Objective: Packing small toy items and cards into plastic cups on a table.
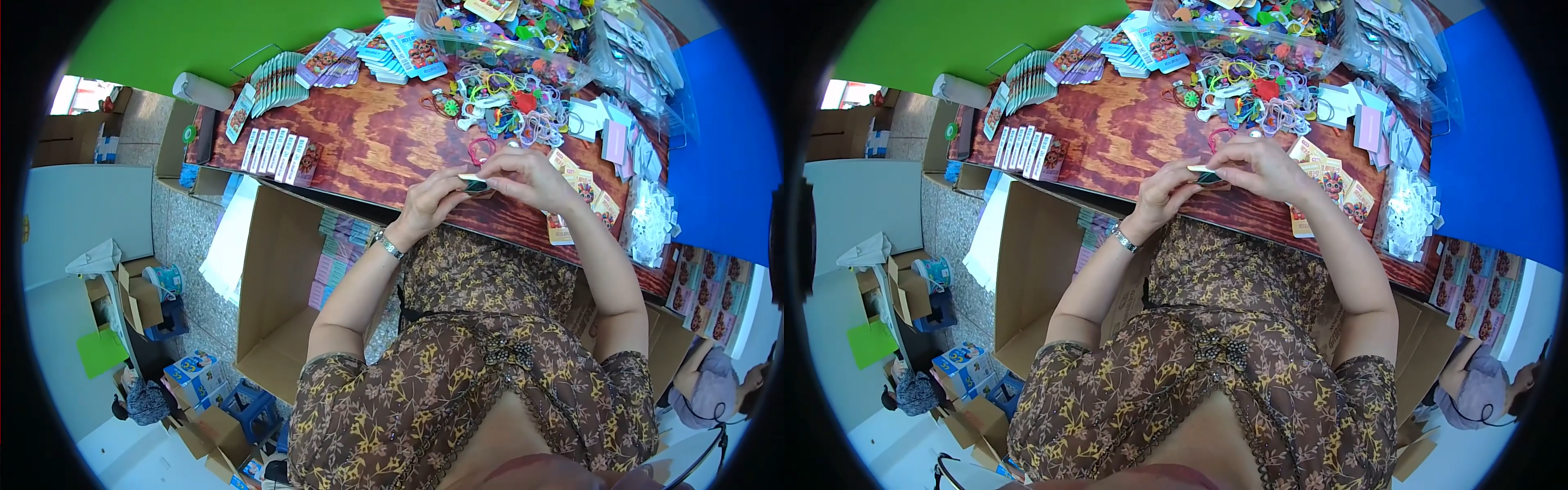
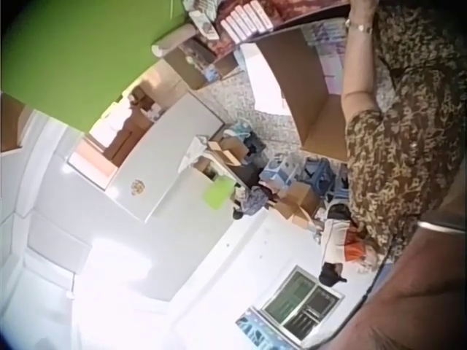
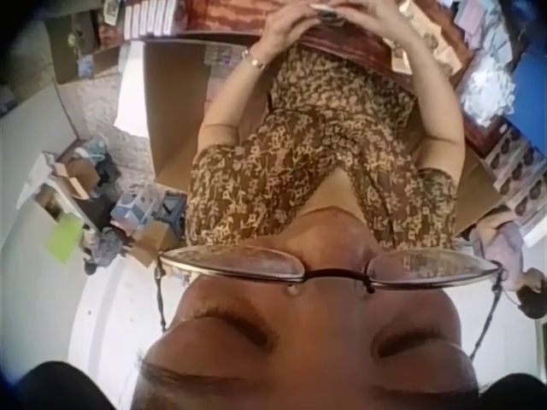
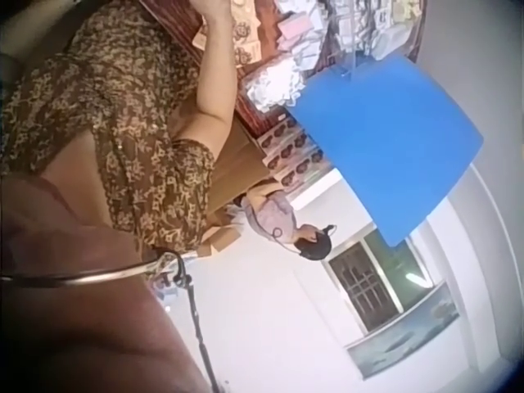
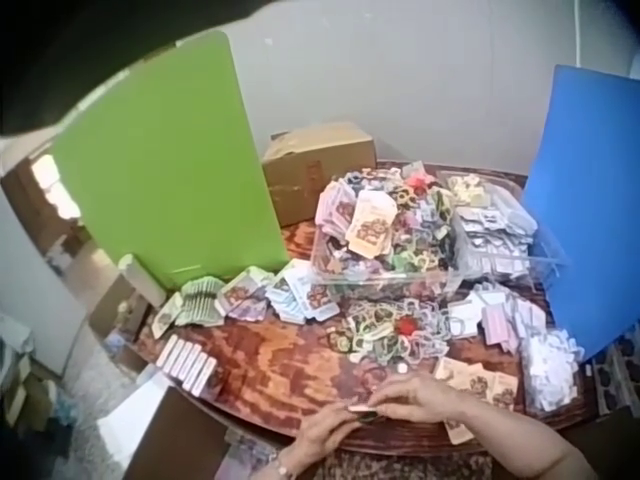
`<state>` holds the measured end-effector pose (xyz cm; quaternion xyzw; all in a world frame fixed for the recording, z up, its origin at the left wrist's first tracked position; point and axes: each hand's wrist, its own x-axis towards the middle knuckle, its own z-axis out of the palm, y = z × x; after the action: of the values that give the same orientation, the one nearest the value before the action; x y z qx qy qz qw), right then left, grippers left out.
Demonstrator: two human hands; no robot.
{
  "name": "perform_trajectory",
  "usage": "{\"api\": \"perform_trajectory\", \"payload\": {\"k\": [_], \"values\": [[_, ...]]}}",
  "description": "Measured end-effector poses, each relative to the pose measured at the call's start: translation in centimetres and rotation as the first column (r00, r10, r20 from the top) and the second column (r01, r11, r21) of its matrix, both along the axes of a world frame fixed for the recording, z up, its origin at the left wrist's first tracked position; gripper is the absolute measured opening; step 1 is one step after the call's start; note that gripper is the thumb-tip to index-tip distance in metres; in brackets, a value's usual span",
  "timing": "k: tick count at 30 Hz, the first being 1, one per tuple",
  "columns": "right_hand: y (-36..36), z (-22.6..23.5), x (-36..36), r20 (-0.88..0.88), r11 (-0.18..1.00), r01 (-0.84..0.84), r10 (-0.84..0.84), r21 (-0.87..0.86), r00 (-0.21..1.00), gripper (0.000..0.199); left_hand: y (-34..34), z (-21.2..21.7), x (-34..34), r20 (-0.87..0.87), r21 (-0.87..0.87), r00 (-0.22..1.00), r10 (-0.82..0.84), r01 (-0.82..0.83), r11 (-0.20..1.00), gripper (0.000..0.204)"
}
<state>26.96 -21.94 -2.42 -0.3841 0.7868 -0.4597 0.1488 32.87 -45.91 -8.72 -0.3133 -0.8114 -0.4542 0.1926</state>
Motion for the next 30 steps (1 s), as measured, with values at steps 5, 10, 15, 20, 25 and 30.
{"api": "perform_trajectory", "payload": {"k": [5,10,15,20,25,30], "values": [[-1.1,0.2,1.3,-0.188,0.993,0.042,-0.021,0.109,0.982,0.016,0.0,-2.5,1.0,0.279,0.171,0.96,0.011,-0.061,0.983,0.035],[-1.9,-0.5,2.7,-0.553,0.974,0.18,-0.076,0.137,0.83,0.027,0.2,-3.0,0.7,0.255,0.19,0.966,0.048,-0.099,0.977,0.043],[-1.8,-1.0,3.7,-0.585,0.97,0.165,-0.03,0.178,0.81,0.028,0.3,-2.5,1.0,0.284,0.197,0.958,0.045,-0.104,0.975,0.041],[-1.5,-1.1,4.1,-0.56,0.977,0.145,-0.032,0.159,0.828,0.032,0.3,-1.5,0.5,0.17,0.127,0.983,0.066,-0.088,0.988,0.037],[-1.0,-1.0,4.1,-0.465,0.992,0.125,-0.098,0.027,0.88,0.034,0.2,-1.1,0.7,0.038,0.035,0.997,0.07,-0.072,0.997,0.035],[-0.7,-2.8,4.5,-0.495,0.986,0.162,-0.155,-0.029,0.855,0.036,0.4,-1.3,1.1,0.02,-0.008,0.996,0.082,-0.082,0.997,0.034]]}}
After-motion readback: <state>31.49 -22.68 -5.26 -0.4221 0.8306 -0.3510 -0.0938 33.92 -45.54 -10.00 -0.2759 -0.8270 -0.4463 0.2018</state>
